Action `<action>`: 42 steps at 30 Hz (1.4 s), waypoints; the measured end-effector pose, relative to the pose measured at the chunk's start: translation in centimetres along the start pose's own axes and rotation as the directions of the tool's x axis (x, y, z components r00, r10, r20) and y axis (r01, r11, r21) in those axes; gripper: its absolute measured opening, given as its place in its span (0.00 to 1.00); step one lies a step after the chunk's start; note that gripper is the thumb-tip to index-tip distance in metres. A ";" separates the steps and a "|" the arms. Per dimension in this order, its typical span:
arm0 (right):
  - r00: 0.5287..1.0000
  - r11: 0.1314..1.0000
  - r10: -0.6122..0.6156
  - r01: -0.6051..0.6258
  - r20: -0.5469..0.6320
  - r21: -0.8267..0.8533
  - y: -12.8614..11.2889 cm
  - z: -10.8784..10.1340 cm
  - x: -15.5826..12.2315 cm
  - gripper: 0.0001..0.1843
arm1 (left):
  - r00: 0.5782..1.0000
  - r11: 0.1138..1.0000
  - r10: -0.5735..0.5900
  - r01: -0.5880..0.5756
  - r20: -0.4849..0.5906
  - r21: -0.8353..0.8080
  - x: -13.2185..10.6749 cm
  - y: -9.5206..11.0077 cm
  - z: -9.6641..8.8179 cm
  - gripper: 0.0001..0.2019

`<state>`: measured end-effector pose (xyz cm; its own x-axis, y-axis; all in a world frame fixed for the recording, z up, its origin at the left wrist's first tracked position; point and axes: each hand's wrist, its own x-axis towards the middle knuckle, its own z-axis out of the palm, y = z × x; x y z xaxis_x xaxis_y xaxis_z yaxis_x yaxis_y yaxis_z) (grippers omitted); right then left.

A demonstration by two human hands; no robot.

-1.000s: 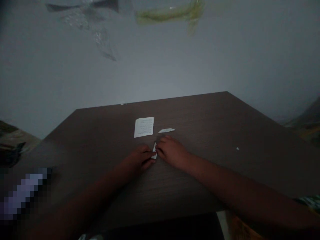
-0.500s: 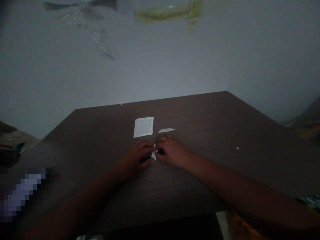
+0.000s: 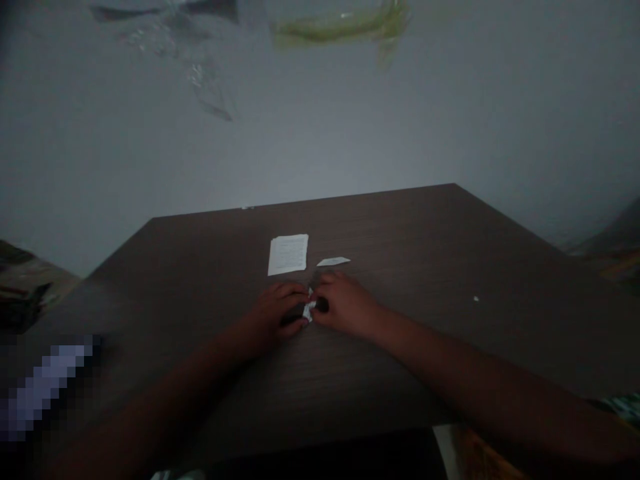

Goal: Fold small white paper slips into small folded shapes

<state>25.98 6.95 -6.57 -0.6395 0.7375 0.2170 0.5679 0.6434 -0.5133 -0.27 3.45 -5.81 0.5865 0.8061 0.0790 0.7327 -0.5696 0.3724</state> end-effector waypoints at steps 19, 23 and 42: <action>0.999 0.996 0.038 -0.038 -0.008 -0.084 0.4 0.1 0.9 0.05 | 0.999 0.998 -0.038 0.037 0.016 0.041 0.3 1.2 -0.8 0.22; 1.000 0.996 0.026 -0.026 0.002 -0.086 -0.5 -0.1 0.2 0.03 | 0.999 0.999 -0.036 0.036 0.019 0.032 0.1 1.2 -0.9 0.25; 0.997 0.994 0.071 -0.073 -0.028 -0.082 0.8 -0.1 0.7 0.04 | 0.999 0.999 -0.016 0.015 0.037 0.037 0.1 1.0 -0.7 0.23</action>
<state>26.02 8.05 -6.73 -0.5832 0.7865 0.2032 0.6535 0.6028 -0.4578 0.26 3.12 -4.80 0.5870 0.8086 0.0387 0.7535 -0.5632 0.3392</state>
